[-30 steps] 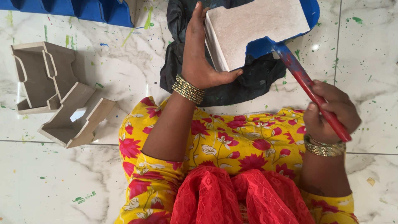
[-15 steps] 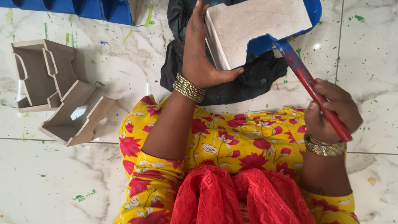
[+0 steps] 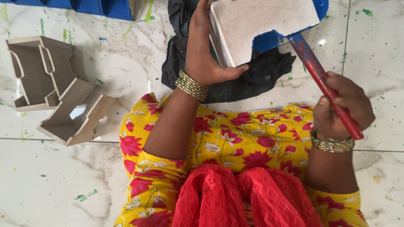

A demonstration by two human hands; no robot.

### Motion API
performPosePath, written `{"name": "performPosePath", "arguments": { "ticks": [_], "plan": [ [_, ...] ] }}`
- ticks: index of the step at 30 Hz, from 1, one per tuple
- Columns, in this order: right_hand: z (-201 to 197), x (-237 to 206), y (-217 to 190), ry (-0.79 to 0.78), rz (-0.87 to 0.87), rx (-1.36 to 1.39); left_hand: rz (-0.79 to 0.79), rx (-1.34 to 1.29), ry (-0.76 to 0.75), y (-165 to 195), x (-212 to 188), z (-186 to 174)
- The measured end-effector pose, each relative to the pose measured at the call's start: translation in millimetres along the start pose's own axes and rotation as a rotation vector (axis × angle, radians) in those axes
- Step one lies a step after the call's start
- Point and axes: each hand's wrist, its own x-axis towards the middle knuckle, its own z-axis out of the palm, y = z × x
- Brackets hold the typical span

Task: The person sits on the floor and paints unfinished wooden organizer pieces blue using a brush, dipping the brush into a blue paint container. They hold each piece steady with one hand, brush the edges and inner slots, rotate the piece to reach other sides, and set finished blue pieces with a stack of completed ones.

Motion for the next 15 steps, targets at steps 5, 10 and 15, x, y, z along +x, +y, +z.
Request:
{"name": "performPosePath", "arguments": {
  "ticks": [5, 10, 15],
  "plan": [
    [2, -3, 0, -0.037, 0.094, 0.0, 0.014, 0.01, 0.005, -4, 0, 0],
    [-10, -4, -3, -0.075, 0.06, -0.016, 0.014, 0.058, 0.03, -12, -3, 1],
    [-37, -9, -11, -0.15, 0.035, -0.048, -0.012, 0.093, 0.064, -23, -4, 1]
  ]
}}
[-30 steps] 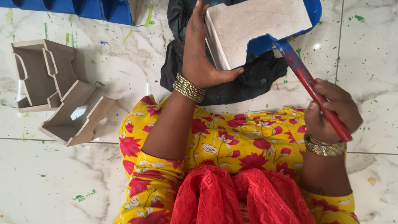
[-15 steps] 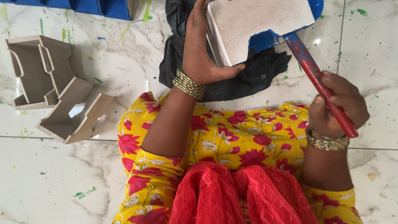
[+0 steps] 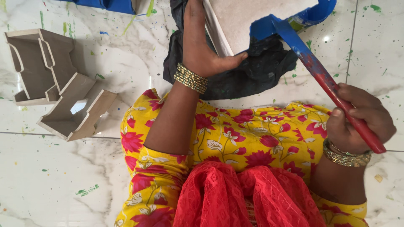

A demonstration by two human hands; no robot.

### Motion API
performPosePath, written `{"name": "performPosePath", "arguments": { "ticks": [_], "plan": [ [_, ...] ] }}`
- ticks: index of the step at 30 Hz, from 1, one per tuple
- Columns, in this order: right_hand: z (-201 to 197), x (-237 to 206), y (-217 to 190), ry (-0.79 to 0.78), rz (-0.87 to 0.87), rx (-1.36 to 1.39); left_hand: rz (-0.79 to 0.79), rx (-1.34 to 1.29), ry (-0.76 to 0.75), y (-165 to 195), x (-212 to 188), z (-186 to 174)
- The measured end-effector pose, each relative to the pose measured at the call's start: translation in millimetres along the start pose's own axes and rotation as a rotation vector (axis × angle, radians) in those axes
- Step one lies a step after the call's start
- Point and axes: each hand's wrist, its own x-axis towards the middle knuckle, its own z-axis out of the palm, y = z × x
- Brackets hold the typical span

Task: The person sits on the floor and paints unfinished wooden organizer pieces blue using a brush, dipping the brush into a blue paint container. They hold each piece steady with one hand, brush the edges and inner slots, rotate the piece to reach other sides, and set finished blue pieces with a stack of completed ones.

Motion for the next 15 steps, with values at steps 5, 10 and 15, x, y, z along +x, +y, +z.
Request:
{"name": "performPosePath", "arguments": {
  "ticks": [5, 10, 15],
  "plan": [
    [-10, -5, -8, 0.016, 0.013, 0.028, 0.011, 0.035, 0.017, -8, 0, -2],
    [-2, -2, -4, 0.089, -0.033, 0.072, 0.026, 0.021, 0.016, -7, -1, -1],
    [10, -2, 1, 0.017, 0.0, 0.068, 0.005, 0.005, 0.008, -1, -1, -1]
  ]
}}
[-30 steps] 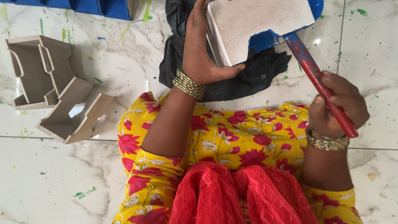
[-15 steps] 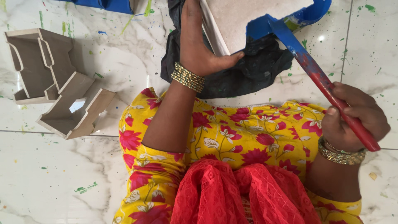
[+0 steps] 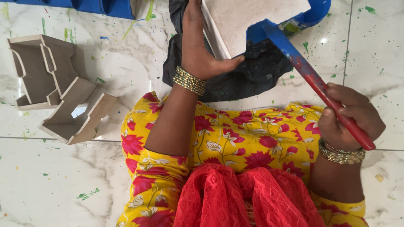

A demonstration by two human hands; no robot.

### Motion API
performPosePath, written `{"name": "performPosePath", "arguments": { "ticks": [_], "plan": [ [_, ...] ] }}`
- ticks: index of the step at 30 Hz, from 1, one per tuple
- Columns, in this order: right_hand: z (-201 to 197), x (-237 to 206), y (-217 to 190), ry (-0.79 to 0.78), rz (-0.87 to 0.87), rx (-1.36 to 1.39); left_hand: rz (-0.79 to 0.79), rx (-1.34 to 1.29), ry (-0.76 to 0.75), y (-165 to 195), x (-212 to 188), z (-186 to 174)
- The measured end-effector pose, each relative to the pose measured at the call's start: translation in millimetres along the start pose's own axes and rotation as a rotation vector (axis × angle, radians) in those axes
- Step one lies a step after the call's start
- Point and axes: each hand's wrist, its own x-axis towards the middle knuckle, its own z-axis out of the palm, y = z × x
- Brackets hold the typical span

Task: The person sits on the floor and paints unfinished wooden organizer pieces blue using a brush, dipping the brush into a blue paint container. They hold each piece steady with one hand, brush the edges and inner slots, rotate the piece to reach other sides, and set finished blue pieces with a stack of completed ones.

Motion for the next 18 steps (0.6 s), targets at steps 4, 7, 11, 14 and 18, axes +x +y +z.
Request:
{"name": "performPosePath", "arguments": {
  "ticks": [4, 7, 11, 14, 18],
  "plan": [
    [-13, 0, -5, -0.013, -0.011, 0.022, -0.013, 0.006, 0.009, 2, 3, -2],
    [-22, -3, -9, -0.001, 0.007, 0.006, -0.012, 0.015, 0.011, 3, 5, -3],
    [-16, -7, -3, 0.037, 0.011, 0.034, -0.005, 0.022, 0.009, 5, 7, -5],
    [-11, -7, -1, 0.0, 0.033, 0.023, -0.022, 0.004, 0.004, 7, 7, -7],
    [-18, -5, -10, 0.003, 0.052, 0.012, -0.035, -0.022, 0.013, 7, 7, -8]
  ]
}}
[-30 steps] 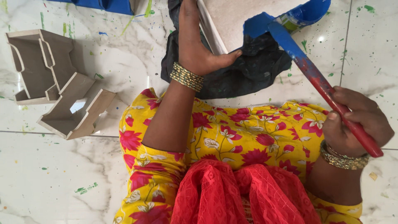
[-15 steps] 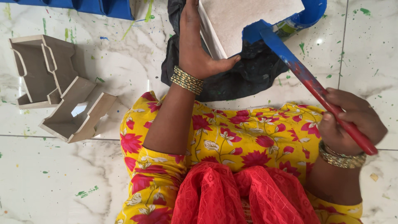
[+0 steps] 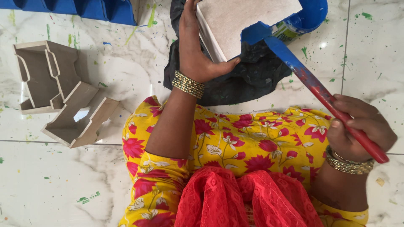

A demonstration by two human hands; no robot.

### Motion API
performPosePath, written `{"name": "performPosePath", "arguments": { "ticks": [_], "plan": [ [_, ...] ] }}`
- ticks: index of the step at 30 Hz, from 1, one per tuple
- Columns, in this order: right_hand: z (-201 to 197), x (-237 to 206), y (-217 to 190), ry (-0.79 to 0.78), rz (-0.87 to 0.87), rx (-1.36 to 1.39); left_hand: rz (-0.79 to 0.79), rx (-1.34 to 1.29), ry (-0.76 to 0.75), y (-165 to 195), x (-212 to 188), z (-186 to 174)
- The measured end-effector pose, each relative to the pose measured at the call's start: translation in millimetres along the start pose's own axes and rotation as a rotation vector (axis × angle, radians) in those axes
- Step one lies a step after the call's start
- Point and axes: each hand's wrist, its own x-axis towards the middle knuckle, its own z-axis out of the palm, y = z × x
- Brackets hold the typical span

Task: The person sits on the floor and paints unfinished wooden organizer pieces blue using a brush, dipping the brush into a blue paint container. They hold each piece steady with one hand, brush the edges and inner slots, rotate the piece to reach other sides, and set finished blue pieces with a stack of completed ones.

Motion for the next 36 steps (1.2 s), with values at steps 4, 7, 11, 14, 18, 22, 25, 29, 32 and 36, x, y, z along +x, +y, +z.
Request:
{"name": "performPosePath", "arguments": {
  "ticks": [4, 7, 11, 14, 18, 22, 25, 29, 32, 36],
  "plan": [
    [0, 6, -1, 0.07, -0.055, 0.018, -0.004, 0.01, 0.001, -1, 0, 1],
    [8, 6, 4, 0.082, -0.101, 0.017, -0.005, 0.021, -0.006, 0, 0, 1],
    [6, 4, 4, -0.021, -0.041, 0.041, -0.019, 0.01, 0.0, 0, -2, 0],
    [1, 5, 2, 0.018, -0.066, 0.026, -0.005, 0.007, 0.01, -2, -2, 0],
    [3, 5, 5, 0.031, -0.078, 0.032, 0.014, 0.025, 0.005, -3, -2, 2],
    [3, 3, 7, -0.024, -0.071, 0.018, 0.01, 0.019, -0.01, -3, -3, 1],
    [3, 4, 8, 0.036, -0.062, 0.031, 0.009, 0.031, -0.007, -2, -2, 1],
    [19, 8, 16, 0.153, -0.075, 0.046, 0.008, -0.064, -0.034, 5, 0, 2],
    [35, 9, 25, 0.155, -0.046, 0.038, -0.037, -0.153, -0.09, 12, -1, 5],
    [40, 9, 31, 0.13, -0.023, -0.005, 0.041, -0.056, -0.09, 15, -2, 7]
  ]
}}
